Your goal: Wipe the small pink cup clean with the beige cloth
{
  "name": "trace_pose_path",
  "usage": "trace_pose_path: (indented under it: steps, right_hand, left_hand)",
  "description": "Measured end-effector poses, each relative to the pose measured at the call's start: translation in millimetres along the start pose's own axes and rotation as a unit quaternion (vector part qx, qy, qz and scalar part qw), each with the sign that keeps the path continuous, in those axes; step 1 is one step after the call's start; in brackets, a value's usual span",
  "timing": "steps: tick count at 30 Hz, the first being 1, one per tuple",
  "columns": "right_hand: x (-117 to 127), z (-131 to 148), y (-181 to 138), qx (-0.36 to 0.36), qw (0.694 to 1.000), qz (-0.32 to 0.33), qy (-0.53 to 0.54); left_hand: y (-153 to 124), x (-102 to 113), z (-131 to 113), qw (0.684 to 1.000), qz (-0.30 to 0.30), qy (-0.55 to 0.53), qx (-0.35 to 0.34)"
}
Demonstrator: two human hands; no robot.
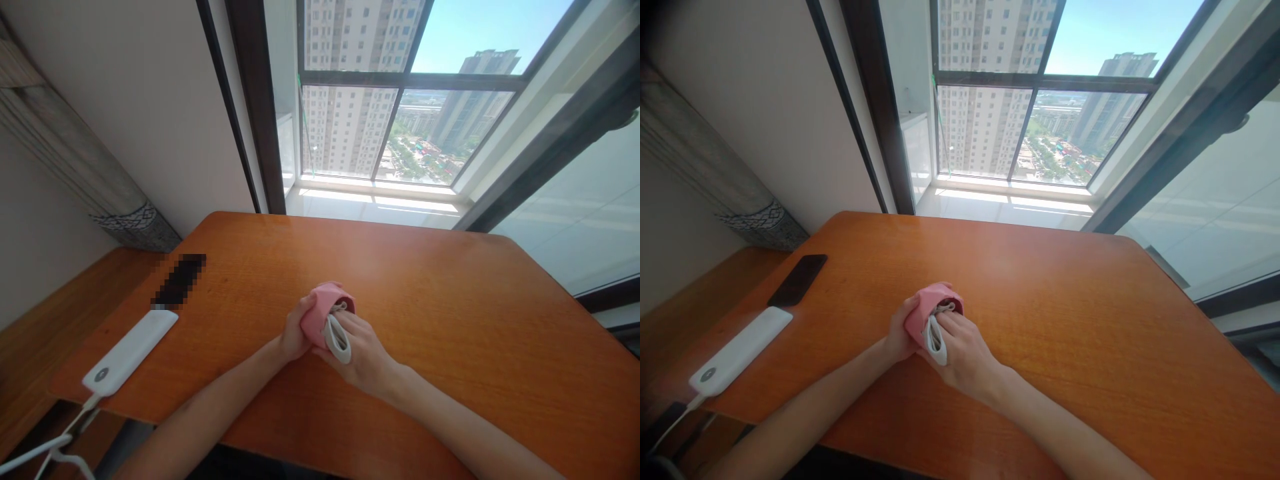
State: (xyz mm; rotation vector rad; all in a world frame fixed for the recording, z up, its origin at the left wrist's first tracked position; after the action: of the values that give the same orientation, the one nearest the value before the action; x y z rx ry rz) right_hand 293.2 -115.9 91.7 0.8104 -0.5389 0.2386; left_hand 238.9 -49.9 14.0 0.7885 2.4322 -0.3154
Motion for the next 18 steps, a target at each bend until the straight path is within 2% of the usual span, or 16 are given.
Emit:
trace_pose_path:
  steps: [3,4,6,7,8,10,12,14,15,16,18]
  right_hand:
    - [0.1,0.6,-2.3,0.007,1.000,0.012,0.000]
    - [3.9,-4.0,-1.7,-0.024,0.999,0.001,0.027]
    - [15.3,-23.3,-2.1,-0.141,0.981,-0.049,0.123]
    - [20.3,-35.9,-5.3,-0.216,0.955,-0.084,0.186]
    - [23.0,-47.5,-10.4,-0.286,0.916,-0.122,0.253]
    - [19.9,-62.0,-20.0,-0.380,0.821,-0.180,0.386]
    - [11.8,-67.2,-23.5,-0.411,0.743,-0.207,0.486]
    - [3.9,-71.0,-26.9,-0.423,0.700,-0.214,0.534]
    - [1.3,-73.0,-29.3,-0.427,0.694,-0.213,0.539]
    - [0.5,-74.3,-31.3,-0.427,0.702,-0.208,0.532]
    - [4.1,-72.2,-30.3,-0.403,0.755,-0.177,0.486]
  left_hand:
    - [1.3,-2.9,9.2,0.999,0.022,-0.004,0.049]
    - [1.5,-1.8,9.0,0.999,0.019,0.003,0.044]
    - [1.0,3.4,-1.3,0.999,-0.002,0.048,-0.017]
    - [-1.0,5.9,-11.5,0.993,-0.016,0.090,-0.071]
    - [-4.6,6.5,-23.3,0.980,-0.026,0.145,-0.131]
    - [-14.0,1.4,-42.0,0.934,-0.031,0.270,-0.232]
    - [-17.4,-4.7,-45.8,0.897,-0.014,0.357,-0.259]
    - [-16.7,-4.9,-44.5,0.887,-0.012,0.386,-0.253]
    - [-17.1,-3.7,-45.5,0.886,-0.023,0.385,-0.258]
    - [-18.4,-2.9,-47.8,0.885,-0.037,0.379,-0.269]
    - [-21.6,-1.7,-52.3,0.888,-0.068,0.347,-0.293]
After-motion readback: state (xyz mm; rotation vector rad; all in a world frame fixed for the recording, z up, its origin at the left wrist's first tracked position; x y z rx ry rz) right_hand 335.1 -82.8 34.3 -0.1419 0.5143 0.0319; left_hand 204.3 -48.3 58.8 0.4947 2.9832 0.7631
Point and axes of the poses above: each hand's wrist, its own y-axis towards the middle knuckle, its own x-axis out of the back of the hand, z = x × y, the point moved 10 cm from there along y, towards the middle knuckle, and after that the axes turned 13 degrees about y, right-handed, at the moved point
